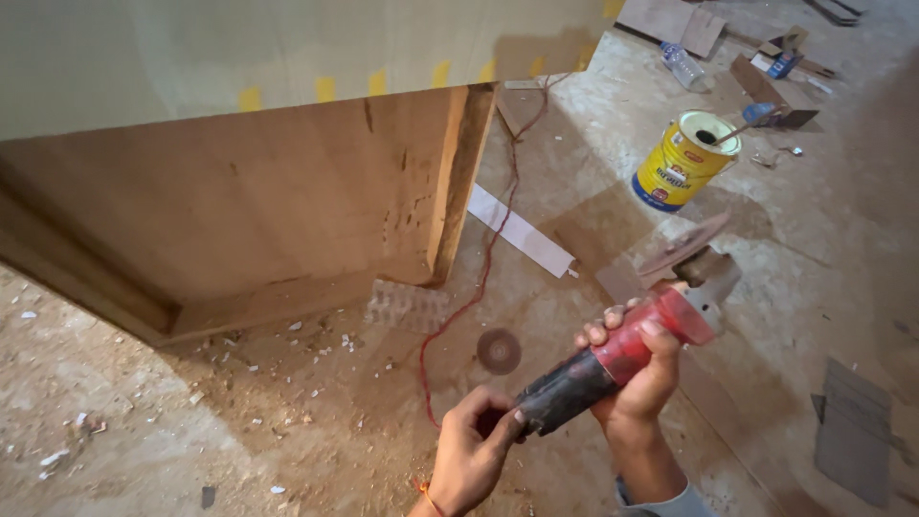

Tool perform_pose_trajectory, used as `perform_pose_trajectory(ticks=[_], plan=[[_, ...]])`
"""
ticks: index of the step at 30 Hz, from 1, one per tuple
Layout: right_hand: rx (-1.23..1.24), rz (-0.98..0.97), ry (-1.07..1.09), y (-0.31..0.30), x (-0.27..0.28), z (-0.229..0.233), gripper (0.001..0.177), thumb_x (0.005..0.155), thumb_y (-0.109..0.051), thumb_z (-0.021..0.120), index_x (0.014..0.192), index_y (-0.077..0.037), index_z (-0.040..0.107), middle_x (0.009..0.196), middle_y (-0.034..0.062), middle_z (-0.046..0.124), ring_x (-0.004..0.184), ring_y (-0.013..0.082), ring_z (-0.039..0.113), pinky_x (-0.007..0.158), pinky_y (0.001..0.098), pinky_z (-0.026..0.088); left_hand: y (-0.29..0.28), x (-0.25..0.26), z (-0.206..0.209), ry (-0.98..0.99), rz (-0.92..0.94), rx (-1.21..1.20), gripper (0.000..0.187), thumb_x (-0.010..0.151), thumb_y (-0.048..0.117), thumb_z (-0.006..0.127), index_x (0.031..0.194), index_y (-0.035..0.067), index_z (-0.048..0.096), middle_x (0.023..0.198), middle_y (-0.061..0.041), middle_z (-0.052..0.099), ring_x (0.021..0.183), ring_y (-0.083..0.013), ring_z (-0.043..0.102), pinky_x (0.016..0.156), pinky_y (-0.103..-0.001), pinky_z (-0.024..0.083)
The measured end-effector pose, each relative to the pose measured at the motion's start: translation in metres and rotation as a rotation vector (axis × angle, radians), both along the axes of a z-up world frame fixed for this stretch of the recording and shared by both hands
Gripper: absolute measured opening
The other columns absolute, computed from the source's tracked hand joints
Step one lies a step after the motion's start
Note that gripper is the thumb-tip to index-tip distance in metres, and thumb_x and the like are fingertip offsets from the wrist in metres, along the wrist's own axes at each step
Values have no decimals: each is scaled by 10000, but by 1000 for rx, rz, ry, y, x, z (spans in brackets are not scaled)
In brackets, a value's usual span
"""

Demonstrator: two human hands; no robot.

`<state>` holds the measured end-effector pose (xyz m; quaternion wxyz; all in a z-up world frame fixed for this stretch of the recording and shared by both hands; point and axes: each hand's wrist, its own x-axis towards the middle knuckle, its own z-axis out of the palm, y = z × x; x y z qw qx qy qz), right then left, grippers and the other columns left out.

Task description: The person uses a handheld angle grinder with a sanding disc to smooth the edges and underside of a wooden cabinet. They move the tool along the edges and periodically touch the surface with their hand.

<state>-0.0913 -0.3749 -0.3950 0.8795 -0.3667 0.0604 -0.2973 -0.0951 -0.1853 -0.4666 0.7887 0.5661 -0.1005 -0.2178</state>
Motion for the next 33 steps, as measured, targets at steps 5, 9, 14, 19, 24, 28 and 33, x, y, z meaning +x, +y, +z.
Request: perform_pose_trajectory(ticks=[5, 9, 14, 19, 24, 28, 33], plan=[[-30, -1, 9, -6, 20, 25, 411, 864, -324, 663, 1171, -98, 510, 951, 80, 561, 809, 236, 567, 803, 437, 494, 6, 25, 34, -43, -83, 53, 134, 931, 90, 730, 890, -11, 653, 743, -36, 671, 681, -89, 588, 621, -266, 482], [-76, -4, 34, -15, 34, 75, 386, 876, -273, 695, 1168, -96, 513, 975, 85, 575, 828, 249, 588, 815, 450, 517, 14, 47, 106, -363, -100, 245, 173, 934, 132, 734, 990, -12, 656, 866, -122, 703, 779, -191, 703, 705, -336, 572], [-263, -119, 338, -6, 36, 149, 380, 875, -128, 719, 1200, -51, 537, 952, 112, 619, 774, 267, 626, 733, 453, 550, 8, 32, 210, -471, -100, 475, 754, 800, 175, 804, 1407, -22, 403, 1145, -253, 598, 934, -423, 639, 791, -474, 538], [-966, -110, 618, 29, 47, 240, 514, 864, -95, 811, 1285, 17, 537, 1144, 86, 643, 959, 190, 641, 860, 375, 546, -64, 5, 304, -305, 235, 580, 822, 836, 235, 755, 1473, -56, 325, 1247, -307, 592, 1054, -491, 635, 865, -499, 537], [-944, 234, 965, 71, 80, 318, 434, 807, -221, 851, 1098, 30, 648, 964, 92, 746, 822, 143, 680, 746, 337, 575, -66, 20, 367, 422, 283, 624, 728, 892, 388, 699, 1461, 47, 398, 1156, -241, 717, 1037, -442, 703, 816, -495, 550], [-1158, 346, 1068, 110, 111, 356, 573, 756, -327, 870, 1102, 49, 610, 889, 156, 746, 776, 210, 717, 708, 364, 580, -31, 45, 408, 437, 371, 629, 836, 807, 385, 766, 1449, 24, 371, 1150, -240, 711, 1018, -443, 698, 799, -502, 543], [-1182, 554, 1159, 138, 148, 375, 588, 787, -407, 816, 1133, 24, 615, 868, 212, 733, 770, 303, 741, 681, 396, 572, 2, 84, 438, 453, 384, 657, 855, 761, 371, 815, 1417, 13, 401, 1231, -242, 645, 1097, -417, 680, 851, -486, 540]])
